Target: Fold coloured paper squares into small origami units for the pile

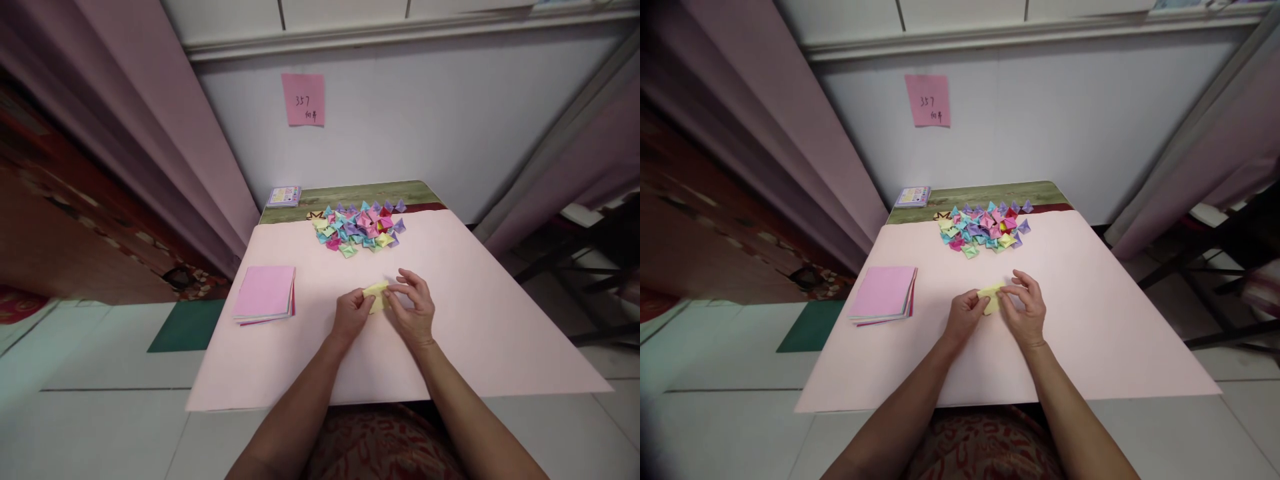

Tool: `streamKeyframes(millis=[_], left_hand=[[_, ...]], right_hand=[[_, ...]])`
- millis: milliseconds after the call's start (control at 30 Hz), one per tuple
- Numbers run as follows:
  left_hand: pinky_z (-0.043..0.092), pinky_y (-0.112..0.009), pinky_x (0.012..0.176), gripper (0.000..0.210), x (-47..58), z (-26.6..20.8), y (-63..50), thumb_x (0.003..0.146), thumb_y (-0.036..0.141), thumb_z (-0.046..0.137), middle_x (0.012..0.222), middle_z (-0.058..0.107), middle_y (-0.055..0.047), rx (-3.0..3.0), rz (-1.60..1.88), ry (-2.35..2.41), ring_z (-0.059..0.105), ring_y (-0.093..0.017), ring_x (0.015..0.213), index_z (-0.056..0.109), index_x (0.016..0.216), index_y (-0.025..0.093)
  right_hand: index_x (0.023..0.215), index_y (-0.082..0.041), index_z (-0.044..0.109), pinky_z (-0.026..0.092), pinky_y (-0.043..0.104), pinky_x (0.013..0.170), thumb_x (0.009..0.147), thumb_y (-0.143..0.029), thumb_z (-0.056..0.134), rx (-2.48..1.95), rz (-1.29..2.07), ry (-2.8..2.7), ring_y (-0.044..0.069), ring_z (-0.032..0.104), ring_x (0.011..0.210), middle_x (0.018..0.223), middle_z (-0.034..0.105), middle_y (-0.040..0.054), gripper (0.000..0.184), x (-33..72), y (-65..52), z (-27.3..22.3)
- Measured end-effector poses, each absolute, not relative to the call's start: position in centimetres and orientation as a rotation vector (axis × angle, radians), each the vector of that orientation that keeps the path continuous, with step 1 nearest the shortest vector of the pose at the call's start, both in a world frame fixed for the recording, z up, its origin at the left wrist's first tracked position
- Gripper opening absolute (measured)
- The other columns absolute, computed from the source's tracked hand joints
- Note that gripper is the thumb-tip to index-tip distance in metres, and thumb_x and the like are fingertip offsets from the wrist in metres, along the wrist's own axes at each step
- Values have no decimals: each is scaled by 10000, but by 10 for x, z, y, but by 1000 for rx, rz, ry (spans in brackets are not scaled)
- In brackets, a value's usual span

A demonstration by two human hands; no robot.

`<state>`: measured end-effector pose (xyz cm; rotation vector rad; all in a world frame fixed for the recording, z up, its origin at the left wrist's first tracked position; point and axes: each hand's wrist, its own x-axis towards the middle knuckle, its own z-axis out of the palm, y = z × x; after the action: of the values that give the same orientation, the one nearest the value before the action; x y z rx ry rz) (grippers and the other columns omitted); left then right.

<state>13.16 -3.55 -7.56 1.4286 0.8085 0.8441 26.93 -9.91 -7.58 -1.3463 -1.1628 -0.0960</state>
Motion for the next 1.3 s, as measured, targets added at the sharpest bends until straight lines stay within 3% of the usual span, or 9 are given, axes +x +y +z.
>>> streamKeyframes(millis=[200,400,567,667,833,967,1067,1167,1300], left_hand=[[484,-227,579,235,134,-76,-38,824,379,631,644,594,14,1325,944,850,539,-114,595,687,766,158],[536,-253,615,254,136,-77,-39,801,400,644,701,659,-15,1091,996,873,616,-135,636,680,764,152],[503,-224,573,276,138,-73,-38,762,416,680,717,690,-26,931,961,834,644,-138,630,681,800,143],[477,-211,560,291,139,-69,-37,740,417,701,730,700,-41,814,942,802,660,-146,650,664,813,137],[493,-240,570,491,138,-69,-36,782,583,638,733,698,-66,737,942,773,654,-148,637,683,913,113],[485,-231,560,420,138,-73,-37,689,487,784,668,665,-16,812,966,811,598,-110,568,687,846,110],[515,-258,607,420,137,-72,-38,690,447,793,765,706,-46,843,963,743,625,-131,631,707,918,105],[518,-263,653,394,136,-70,-37,706,397,788,818,725,-64,903,933,685,645,-148,700,714,966,110],[492,-242,644,388,134,-69,-33,688,336,797,767,713,-39,985,932,685,621,-130,669,697,991,115]], right_hand=[[878,-266,755,563,427,863,810,-152,726,-1349,-338,-1337,262,611,1112,1260,597,78,136,265,-103,-77],[855,-271,748,549,370,856,794,-163,750,-1367,-532,-1501,225,646,1013,1150,652,63,124,260,-105,-72],[872,-275,736,521,359,851,795,-195,748,-1404,-563,-1596,217,659,980,1117,693,52,112,259,-103,-75],[871,-294,729,516,373,860,813,-216,718,-1445,-469,-1633,219,673,963,1070,726,28,98,260,-101,-79],[878,-306,705,484,434,973,845,-254,659,-1481,-263,-1676,220,685,956,1034,749,5,76,260,-99,-81],[884,-297,696,429,458,1040,835,-258,667,-1462,-199,-1704,214,678,966,1016,743,3,69,258,-101,-76],[913,-278,708,433,485,1041,822,-278,686,-1477,-187,-1527,257,627,1110,1176,687,48,93,260,-102,-72],[977,-250,719,478,483,1007,839,-310,677,-1463,-25,-1326,285,571,1214,1321,594,97,156,265,-99,-74],[1020,-231,722,575,375,784,822,-344,710,-1381,319,-1162,225,678,933,1055,701,82,229,271,-96,-87]])
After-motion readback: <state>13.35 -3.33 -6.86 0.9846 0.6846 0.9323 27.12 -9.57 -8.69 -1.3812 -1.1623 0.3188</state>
